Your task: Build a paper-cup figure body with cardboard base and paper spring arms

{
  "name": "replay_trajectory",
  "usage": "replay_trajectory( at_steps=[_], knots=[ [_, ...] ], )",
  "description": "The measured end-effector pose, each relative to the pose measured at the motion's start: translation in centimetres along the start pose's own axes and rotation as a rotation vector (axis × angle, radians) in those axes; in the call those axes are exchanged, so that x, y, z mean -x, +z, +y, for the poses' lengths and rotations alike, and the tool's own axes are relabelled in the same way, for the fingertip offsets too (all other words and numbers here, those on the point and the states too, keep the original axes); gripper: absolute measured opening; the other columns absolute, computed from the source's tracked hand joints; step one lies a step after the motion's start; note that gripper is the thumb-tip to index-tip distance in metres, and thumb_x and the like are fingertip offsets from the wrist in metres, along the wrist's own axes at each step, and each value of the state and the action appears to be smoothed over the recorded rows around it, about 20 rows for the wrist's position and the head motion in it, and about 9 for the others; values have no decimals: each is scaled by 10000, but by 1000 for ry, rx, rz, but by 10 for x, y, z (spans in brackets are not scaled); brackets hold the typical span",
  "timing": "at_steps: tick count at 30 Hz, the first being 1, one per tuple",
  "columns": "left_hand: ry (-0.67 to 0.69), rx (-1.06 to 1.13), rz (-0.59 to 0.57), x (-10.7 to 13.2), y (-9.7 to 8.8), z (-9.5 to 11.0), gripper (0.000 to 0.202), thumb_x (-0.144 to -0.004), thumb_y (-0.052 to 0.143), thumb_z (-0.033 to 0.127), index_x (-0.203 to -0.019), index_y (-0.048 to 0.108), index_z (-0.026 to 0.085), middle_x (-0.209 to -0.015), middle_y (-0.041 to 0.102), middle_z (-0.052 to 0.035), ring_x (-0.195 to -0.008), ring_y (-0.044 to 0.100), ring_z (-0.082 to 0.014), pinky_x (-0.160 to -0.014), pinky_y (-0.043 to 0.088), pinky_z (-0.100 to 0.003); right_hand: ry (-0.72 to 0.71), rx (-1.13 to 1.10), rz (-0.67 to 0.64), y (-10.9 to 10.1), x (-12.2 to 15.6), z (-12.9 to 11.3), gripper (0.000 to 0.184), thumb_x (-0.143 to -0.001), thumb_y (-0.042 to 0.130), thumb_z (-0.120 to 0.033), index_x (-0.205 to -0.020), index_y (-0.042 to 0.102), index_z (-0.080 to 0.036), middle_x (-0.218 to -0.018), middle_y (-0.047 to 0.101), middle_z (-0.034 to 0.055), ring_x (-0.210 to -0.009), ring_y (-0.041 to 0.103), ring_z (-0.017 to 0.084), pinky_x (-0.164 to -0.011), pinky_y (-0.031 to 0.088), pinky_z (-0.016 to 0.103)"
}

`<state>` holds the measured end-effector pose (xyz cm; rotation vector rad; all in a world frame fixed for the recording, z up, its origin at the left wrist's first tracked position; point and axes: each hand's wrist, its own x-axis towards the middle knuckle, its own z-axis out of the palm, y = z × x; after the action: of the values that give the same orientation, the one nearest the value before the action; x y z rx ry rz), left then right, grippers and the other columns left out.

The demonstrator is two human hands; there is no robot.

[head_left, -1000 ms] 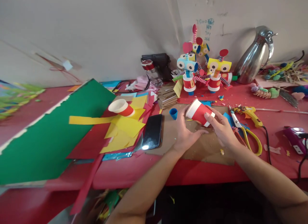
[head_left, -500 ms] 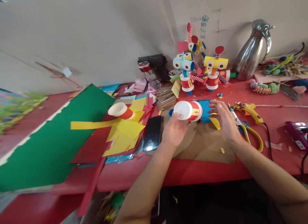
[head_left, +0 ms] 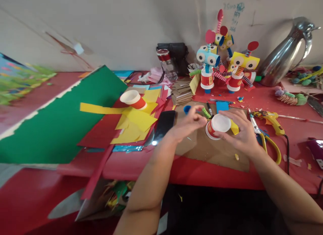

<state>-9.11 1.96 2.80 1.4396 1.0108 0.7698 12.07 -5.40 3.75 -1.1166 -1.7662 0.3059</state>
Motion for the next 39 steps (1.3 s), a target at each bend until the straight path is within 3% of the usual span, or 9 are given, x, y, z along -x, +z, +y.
replay_trajectory(
  at_steps=[3,5,11,16,20,24,27,33,39],
  knots=[
    [156,-323,490,-20,-23,-17,644,-584,891,531,-1106,647,244,-999,705,-86,-1013,656,-323,-956,497,-514,212,-177,79,-2,1,1,489,-813,788,-505,-1235,683,-282,-1178,736,73,-1073,684,282,-959,543,514],
    [214,-467,544,-33,-32,-30,674,-459,950,372,-1057,670,240,-1114,708,-110,-1139,617,-379,-1049,440,-564,307,-295,133,-3,1,1,493,-829,775,-497,-1256,658,-280,-1183,727,68,-1070,693,262,-958,557,483],
    [115,-521,258,-33,-21,-22,317,-616,819,216,-911,703,226,-969,737,-65,-954,682,-300,-933,511,-462,270,-397,302,-2,-4,9,409,-853,765,-448,-1206,631,-291,-1137,705,41,-1091,683,234,-961,563,437],
    [177,-476,-206,-3,13,8,623,-656,829,269,-1241,619,215,-1189,718,-76,-1081,675,-277,-935,512,-399,271,-432,379,-5,-6,20,379,-868,746,-464,-1180,616,-291,-1122,693,28,-1108,680,237,-1003,548,456],
    [160,-649,-350,-1,29,3,665,-648,818,231,-1276,600,221,-1225,713,-106,-1143,659,-334,-933,493,-417,249,-367,329,-8,-6,24,384,-882,726,-478,-1200,592,-309,-1120,681,31,-1099,685,249,-997,554,486],
    [168,-570,-414,-8,10,-4,730,-613,816,232,-1307,590,230,-1252,702,-99,-1161,647,-320,-950,484,-406,173,-255,243,-7,-5,17,415,-899,697,-503,-1244,557,-320,-1147,672,47,-1109,683,265,-971,565,501],
    [171,-417,-232,-12,-15,-4,518,-691,719,201,-1204,654,224,-1115,721,-68,-1024,674,-267,-870,510,-383,111,-190,169,-2,-2,8,455,-890,718,-474,-1279,541,-319,-1151,673,59,-1069,687,262,-939,567,488],
    [261,-97,521,-21,-29,0,223,-719,762,117,-885,689,247,-765,646,16,-732,559,-163,-790,499,-343,-49,75,-43,5,1,-2,545,-834,780,-447,-1304,552,-293,-1221,658,92,-1127,639,302,-986,514,556],
    [211,14,654,-23,-22,14,266,-715,734,-44,-758,647,204,-694,577,43,-630,494,-98,-678,444,-271,-18,131,-113,-1,2,-6,570,-897,607,-631,-1360,518,-312,-1330,584,99,-1283,537,354,-1058,433,632]
  ],
)
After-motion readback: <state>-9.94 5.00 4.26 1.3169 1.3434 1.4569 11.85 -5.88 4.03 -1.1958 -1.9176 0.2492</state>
